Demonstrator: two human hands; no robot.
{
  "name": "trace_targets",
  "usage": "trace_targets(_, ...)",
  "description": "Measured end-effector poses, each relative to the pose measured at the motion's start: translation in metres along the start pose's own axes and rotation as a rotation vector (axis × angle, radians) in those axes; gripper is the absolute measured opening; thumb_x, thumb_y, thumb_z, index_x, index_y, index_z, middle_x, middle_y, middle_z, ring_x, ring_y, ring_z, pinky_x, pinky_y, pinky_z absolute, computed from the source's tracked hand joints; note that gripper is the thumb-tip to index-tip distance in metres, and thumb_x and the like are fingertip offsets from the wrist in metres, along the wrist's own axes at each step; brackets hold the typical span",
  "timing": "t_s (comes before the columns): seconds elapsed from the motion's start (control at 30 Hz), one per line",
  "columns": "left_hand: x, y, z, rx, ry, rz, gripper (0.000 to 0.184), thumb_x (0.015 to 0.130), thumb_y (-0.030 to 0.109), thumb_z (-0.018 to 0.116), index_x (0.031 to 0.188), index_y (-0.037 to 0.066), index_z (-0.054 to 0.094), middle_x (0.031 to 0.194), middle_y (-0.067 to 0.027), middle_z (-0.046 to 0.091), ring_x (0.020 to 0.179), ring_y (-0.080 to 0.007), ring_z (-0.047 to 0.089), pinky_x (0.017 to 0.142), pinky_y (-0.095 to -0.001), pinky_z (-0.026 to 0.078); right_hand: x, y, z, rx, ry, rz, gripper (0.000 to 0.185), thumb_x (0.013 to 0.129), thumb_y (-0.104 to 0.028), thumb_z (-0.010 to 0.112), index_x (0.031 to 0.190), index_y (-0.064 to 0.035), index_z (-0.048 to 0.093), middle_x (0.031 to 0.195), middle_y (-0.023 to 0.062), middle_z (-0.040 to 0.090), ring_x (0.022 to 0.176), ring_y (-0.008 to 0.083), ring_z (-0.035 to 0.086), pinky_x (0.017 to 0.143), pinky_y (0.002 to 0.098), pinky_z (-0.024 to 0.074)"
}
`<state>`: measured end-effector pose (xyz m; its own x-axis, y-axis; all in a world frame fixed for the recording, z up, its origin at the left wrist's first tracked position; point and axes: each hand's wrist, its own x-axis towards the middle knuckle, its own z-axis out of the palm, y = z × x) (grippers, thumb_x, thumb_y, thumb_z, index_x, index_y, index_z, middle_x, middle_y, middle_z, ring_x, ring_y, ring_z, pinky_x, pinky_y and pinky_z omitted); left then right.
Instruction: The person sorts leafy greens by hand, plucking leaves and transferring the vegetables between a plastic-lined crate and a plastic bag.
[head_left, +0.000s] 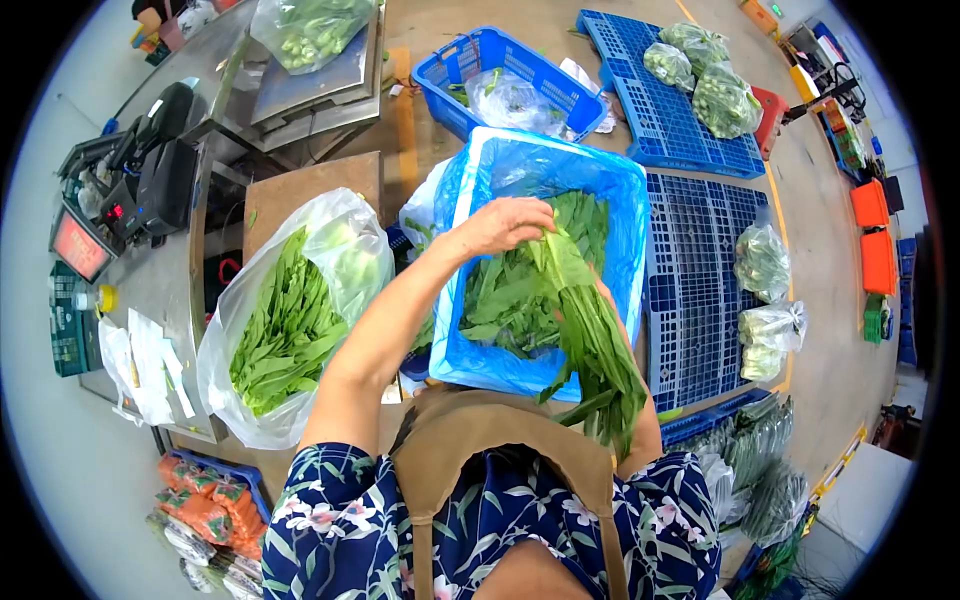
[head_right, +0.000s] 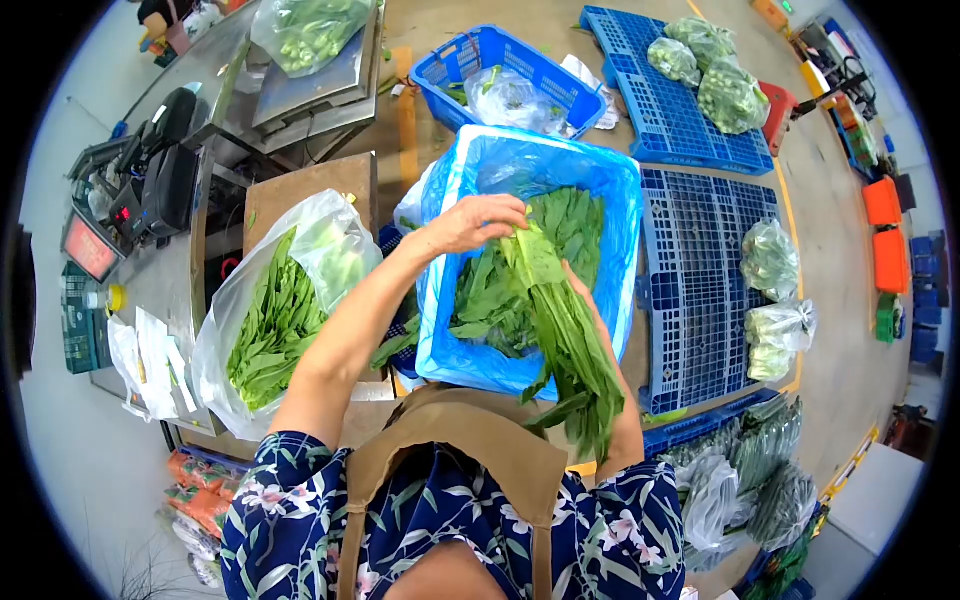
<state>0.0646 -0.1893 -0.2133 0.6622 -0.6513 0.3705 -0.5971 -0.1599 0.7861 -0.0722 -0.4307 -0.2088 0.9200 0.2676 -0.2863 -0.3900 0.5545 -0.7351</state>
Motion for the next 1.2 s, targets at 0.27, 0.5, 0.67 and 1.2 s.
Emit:
trace_targets(0.27, 0.011, 0.020, 0.026, -0.938, 0.662, -0.687, 0.025, 0.095, 0.012, 0.053, 0.112, -0.004, 0.060, 0.088, -0.0111, 0.068, 0.082, -0.0189, 0.066, 0.070, -0.0296, 0.054, 0.002, -0.005, 0.004, 0.278, -0.167, 0.165, 0.048, 0.095, -0.029, 0.054, 0.135, -0.0037, 0.044, 0.112, 0.0108, 0.058, 0.093, 0.0205, 0.059, 0.082, 0.0314, 0.0486)
trace_targets(0.5, -0.026, -0.019, 0.077, -0.822, 0.496, -1.356, 0.045, 0.097, 0.036, 0.047, 0.122, -0.002, 0.051, 0.112, -0.0183, 0.059, 0.104, -0.0309, 0.058, 0.077, -0.0455, 0.052, 0.000, -0.009, -0.016, 0.314, -0.233, 0.129, 0.049, 0.095, -0.031, 0.055, 0.133, -0.0024, 0.045, 0.104, 0.0116, 0.059, 0.085, 0.0211, 0.058, 0.077, 0.0314, 0.0488)
trace_targets(0.67, -0.015, 0.031, 0.067, -0.991, 0.472, -0.944, 0.062, 0.096, 0.044, 0.050, 0.143, 0.009, 0.034, 0.132, -0.0116, 0.050, 0.120, -0.0246, 0.049, 0.088, -0.0425, 0.046, 0.011, -0.012, -0.016, 0.353, -0.387, 0.132, 0.050, 0.095, -0.033, 0.055, 0.132, -0.0015, 0.045, 0.099, 0.0122, 0.060, 0.079, 0.0214, 0.057, 0.073, 0.0315, 0.0490)
trace_targets(1.2, 0.002, 0.040, -0.002, 0.177, 0.022, -0.074, 0.031, 0.089, 0.012, 0.055, 0.119, 0.004, 0.058, 0.107, -0.0143, 0.064, 0.106, -0.0348, 0.059, 0.092, -0.0375, 0.047, 0.003, -0.004, 0.027, 0.277, -0.091, 0.368, 0.049, 0.096, -0.038, 0.052, 0.131, -0.0044, 0.047, 0.116, 0.0120, 0.061, 0.098, 0.0214, 0.065, 0.082, 0.0330, 0.0557)
